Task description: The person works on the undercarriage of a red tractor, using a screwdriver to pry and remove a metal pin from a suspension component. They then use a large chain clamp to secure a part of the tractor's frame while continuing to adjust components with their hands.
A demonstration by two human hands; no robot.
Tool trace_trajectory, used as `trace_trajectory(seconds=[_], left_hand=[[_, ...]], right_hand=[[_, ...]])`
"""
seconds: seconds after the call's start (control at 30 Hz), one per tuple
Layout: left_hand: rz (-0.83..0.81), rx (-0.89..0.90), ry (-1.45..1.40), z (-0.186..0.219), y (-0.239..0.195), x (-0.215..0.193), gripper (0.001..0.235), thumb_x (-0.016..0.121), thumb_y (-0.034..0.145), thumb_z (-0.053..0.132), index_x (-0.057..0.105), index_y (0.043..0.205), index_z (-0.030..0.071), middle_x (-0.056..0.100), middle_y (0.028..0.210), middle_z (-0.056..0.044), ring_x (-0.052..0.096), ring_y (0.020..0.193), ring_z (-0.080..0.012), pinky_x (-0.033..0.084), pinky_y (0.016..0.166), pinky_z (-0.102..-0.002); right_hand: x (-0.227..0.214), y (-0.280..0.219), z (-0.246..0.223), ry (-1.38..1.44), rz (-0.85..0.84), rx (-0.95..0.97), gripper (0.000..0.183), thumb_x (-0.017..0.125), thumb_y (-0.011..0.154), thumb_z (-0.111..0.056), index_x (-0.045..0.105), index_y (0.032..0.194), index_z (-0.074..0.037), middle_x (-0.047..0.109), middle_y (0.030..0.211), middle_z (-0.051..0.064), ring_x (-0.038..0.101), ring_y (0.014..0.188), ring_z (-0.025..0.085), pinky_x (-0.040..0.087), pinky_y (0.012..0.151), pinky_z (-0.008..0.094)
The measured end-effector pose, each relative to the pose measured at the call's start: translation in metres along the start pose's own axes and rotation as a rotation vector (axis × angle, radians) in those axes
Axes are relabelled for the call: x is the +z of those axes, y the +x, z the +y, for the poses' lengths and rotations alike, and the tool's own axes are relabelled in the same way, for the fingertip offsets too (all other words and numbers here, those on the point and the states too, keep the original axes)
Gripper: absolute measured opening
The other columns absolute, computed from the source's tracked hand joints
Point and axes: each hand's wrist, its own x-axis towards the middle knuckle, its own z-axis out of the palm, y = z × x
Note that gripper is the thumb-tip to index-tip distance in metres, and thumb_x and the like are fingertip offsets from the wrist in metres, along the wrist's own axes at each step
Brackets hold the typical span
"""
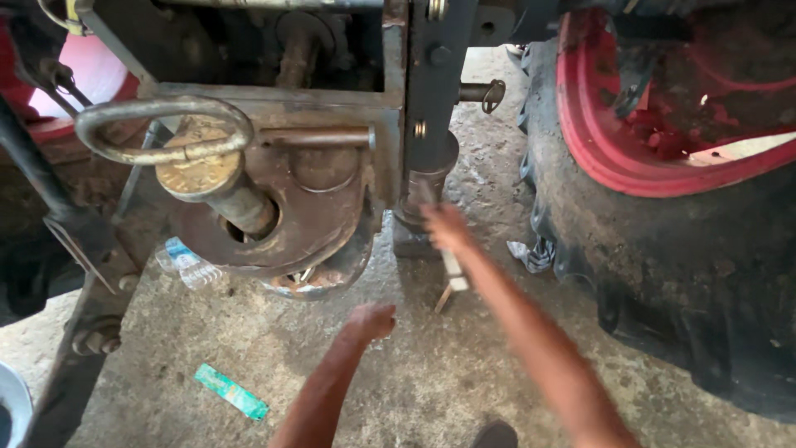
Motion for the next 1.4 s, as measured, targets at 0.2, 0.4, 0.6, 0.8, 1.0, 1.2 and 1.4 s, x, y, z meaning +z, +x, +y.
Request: trace_trajectory(seconds=[0.2,0.4,0.6,0.8,1.0,1.2,1.4], left_hand=[[-0.026,0.012,0.027,-0.017,-0.004,0.014,0.03,0.06,0.089,0.027,0.072,0.112,0.012,0.072,0.117,-0.015,0.069,0.109,-0.0368,0.057,0.089,-0.05],[-0.006,0.041,0.046,-0.005,0.01,0.009,0.032,0.059,0.089,0.027,0.07,0.116,0.013,0.071,0.117,-0.016,0.067,0.111,-0.0381,0.055,0.091,-0.052],[0.005,0.078,0.048,0.009,0.022,0.012,0.031,0.059,0.092,0.03,0.07,0.113,0.011,0.072,0.113,-0.018,0.07,0.107,-0.0389,0.056,0.09,-0.052],[0.022,0.049,0.01,-0.009,0.013,0.007,0.027,0.06,0.091,0.031,0.069,0.11,0.013,0.072,0.11,-0.015,0.068,0.106,-0.0389,0.056,0.087,-0.053],[-0.017,-0.044,0.047,-0.029,0.007,0.019,0.027,0.061,0.091,0.033,0.069,0.11,0.016,0.071,0.111,-0.015,0.068,0.109,-0.0378,0.057,0.09,-0.051],[-0.031,-0.065,0.037,-0.018,0.014,0.019,0.029,0.059,0.092,0.033,0.069,0.115,0.017,0.071,0.113,-0.015,0.068,0.11,-0.0376,0.056,0.092,-0.051],[-0.095,-0.049,0.095,-0.001,0.037,0.018,0.032,0.058,0.093,0.034,0.066,0.119,0.017,0.071,0.114,-0.014,0.067,0.11,-0.037,0.056,0.093,-0.051]], right_hand=[[-0.144,0.007,0.005,-0.988,0.424,-0.277,0.021,0.065,0.098,-0.035,0.059,0.099,-0.015,0.045,0.061,-0.003,0.041,0.042,0.009,0.031,0.035,0.028],[-0.069,-0.032,0.004,-0.292,0.088,-0.097,0.021,0.063,0.101,-0.034,0.058,0.101,-0.014,0.044,0.062,-0.002,0.039,0.041,0.01,0.029,0.035,0.029],[0.017,-0.058,-0.029,-0.009,-0.073,-0.086,0.02,0.059,0.099,-0.033,0.053,0.104,-0.015,0.045,0.062,-0.002,0.039,0.039,0.008,0.029,0.033,0.027],[-0.015,-0.052,-0.021,-0.12,0.04,-0.119,0.022,0.059,0.1,-0.035,0.058,0.103,-0.013,0.049,0.065,0.001,0.044,0.044,0.012,0.034,0.036,0.031],[-0.098,-0.006,-0.031,-0.681,0.316,-0.54,0.029,0.062,0.096,-0.033,0.065,0.11,-0.009,0.071,0.087,0.019,0.069,0.084,0.04,0.052,0.07,0.05],[-0.121,-0.009,-0.064,-0.906,0.247,-0.534,0.026,0.058,0.097,-0.031,0.066,0.111,-0.011,0.071,0.09,0.022,0.07,0.09,0.043,0.052,0.077,0.054],[-0.036,0.006,-0.023,-0.353,-0.046,-0.07,0.034,0.054,0.105,-0.036,0.058,0.116,-0.004,0.068,0.085,0.014,0.07,0.072,0.03,0.06,0.063,0.047]])
